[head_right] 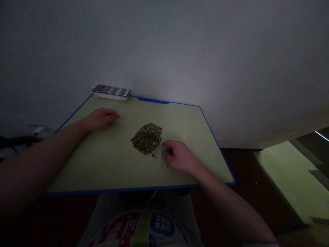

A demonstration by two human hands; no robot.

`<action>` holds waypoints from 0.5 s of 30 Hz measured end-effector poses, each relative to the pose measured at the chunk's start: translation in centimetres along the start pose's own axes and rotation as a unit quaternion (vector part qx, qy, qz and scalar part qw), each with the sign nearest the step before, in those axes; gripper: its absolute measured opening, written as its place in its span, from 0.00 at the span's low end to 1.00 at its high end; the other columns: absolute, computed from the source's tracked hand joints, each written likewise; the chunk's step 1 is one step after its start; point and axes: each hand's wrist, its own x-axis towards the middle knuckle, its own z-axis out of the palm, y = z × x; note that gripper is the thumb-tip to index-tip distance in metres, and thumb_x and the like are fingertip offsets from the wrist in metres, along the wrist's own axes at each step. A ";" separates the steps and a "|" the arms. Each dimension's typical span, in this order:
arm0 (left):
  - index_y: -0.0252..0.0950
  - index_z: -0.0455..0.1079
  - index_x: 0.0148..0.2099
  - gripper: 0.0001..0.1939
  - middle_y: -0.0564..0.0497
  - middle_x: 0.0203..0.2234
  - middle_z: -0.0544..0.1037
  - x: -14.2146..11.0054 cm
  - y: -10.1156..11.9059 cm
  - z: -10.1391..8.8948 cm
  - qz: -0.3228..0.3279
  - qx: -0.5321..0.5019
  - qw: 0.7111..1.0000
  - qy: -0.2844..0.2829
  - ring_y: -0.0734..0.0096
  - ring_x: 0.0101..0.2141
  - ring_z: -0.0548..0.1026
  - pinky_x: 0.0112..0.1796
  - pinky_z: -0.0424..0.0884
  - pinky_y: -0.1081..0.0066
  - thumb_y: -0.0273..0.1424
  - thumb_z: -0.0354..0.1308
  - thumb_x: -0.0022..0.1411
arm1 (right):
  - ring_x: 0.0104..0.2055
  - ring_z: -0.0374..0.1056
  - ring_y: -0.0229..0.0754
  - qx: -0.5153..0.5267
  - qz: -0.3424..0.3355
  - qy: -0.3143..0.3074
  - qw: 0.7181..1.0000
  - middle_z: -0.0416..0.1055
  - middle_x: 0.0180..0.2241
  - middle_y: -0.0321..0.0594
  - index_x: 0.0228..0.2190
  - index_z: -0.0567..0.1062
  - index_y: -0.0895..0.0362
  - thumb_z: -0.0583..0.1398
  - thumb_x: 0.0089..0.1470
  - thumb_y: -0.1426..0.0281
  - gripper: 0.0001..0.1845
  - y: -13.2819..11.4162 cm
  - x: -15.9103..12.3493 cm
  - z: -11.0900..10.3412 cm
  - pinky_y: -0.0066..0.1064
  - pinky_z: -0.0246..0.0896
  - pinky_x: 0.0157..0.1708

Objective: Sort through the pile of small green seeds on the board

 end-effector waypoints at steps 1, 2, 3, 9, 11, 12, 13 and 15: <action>0.37 0.56 0.22 0.19 0.56 0.16 0.55 0.0 0.0 0.0 -0.002 0.000 1.000 0.002 0.75 0.20 0.57 0.23 0.52 0.72 0.46 0.48 0.55 | 0.27 0.66 0.37 -0.001 -0.004 -0.003 1.000 0.73 0.26 0.38 0.45 0.74 0.61 0.56 0.51 0.75 0.19 -0.1 0.0 0.0 0.28 0.56 0.28; 0.37 0.56 0.22 0.19 0.56 0.16 0.55 0.0 0.0 0.0 -0.003 -0.001 1.000 0.002 0.75 0.20 0.57 0.23 0.52 0.72 0.46 0.48 0.55 | 0.27 0.66 0.37 -0.001 -0.008 -0.007 1.000 0.73 0.27 0.38 0.45 0.74 0.61 0.56 0.51 0.75 0.19 -0.1 0.1 -0.1 0.28 0.56 0.28; 0.37 0.56 0.22 0.19 0.56 0.16 0.55 0.0 0.1 0.0 -0.004 -0.001 1.000 0.002 0.75 0.20 0.57 0.23 0.52 0.72 0.46 0.48 0.55 | 0.27 0.65 0.37 0.001 -0.012 -0.012 1.000 0.72 0.27 0.37 0.45 0.74 0.60 0.56 0.50 0.75 0.19 -0.2 0.1 -0.1 0.28 0.56 0.28; 0.37 0.56 0.22 0.19 0.56 0.16 0.56 -0.2 0.4 -0.1 0.006 -0.009 1.000 -0.001 0.75 0.20 0.57 0.23 0.53 0.72 0.46 0.48 0.55 | 0.27 0.65 0.37 0.014 -0.022 -0.025 0.999 0.72 0.26 0.37 0.44 0.74 0.59 0.56 0.50 0.76 0.18 -0.5 -0.1 0.0 0.27 0.56 0.28; 0.37 0.56 0.22 0.19 0.56 0.16 0.56 -0.1 0.3 -0.1 -0.003 -0.002 1.000 0.001 0.75 0.20 0.57 0.23 0.53 0.72 0.46 0.48 0.55 | 0.27 0.66 0.37 0.016 -0.027 -0.027 0.999 0.72 0.27 0.37 0.44 0.74 0.59 0.56 0.50 0.76 0.18 -0.7 -0.2 0.1 0.27 0.56 0.28; 0.37 0.57 0.22 0.19 0.56 0.16 0.56 -0.1 0.3 -0.1 -0.005 0.000 1.000 0.001 0.74 0.20 0.57 0.23 0.53 0.72 0.46 0.48 0.55 | 0.28 0.66 0.37 0.018 -0.029 -0.028 0.999 0.72 0.27 0.37 0.44 0.74 0.58 0.56 0.50 0.76 0.18 -0.7 -0.3 0.1 0.27 0.56 0.29; 0.37 0.57 0.22 0.19 0.56 0.16 0.56 -0.1 0.2 -0.1 -0.006 0.000 1.000 0.001 0.74 0.20 0.57 0.23 0.52 0.72 0.46 0.48 0.55 | 0.28 0.66 0.37 0.021 -0.031 -0.029 0.999 0.73 0.28 0.37 0.44 0.74 0.58 0.56 0.50 0.76 0.18 -0.8 -0.3 0.2 0.28 0.57 0.29; 0.37 0.57 0.22 0.19 0.56 0.16 0.55 0.0 0.2 0.0 -0.005 -0.004 1.000 0.000 0.75 0.20 0.57 0.23 0.52 0.72 0.46 0.48 0.55 | 0.28 0.66 0.37 0.029 -0.030 -0.028 0.999 0.73 0.28 0.37 0.45 0.74 0.58 0.55 0.51 0.75 0.18 -0.7 -0.4 0.2 0.28 0.57 0.29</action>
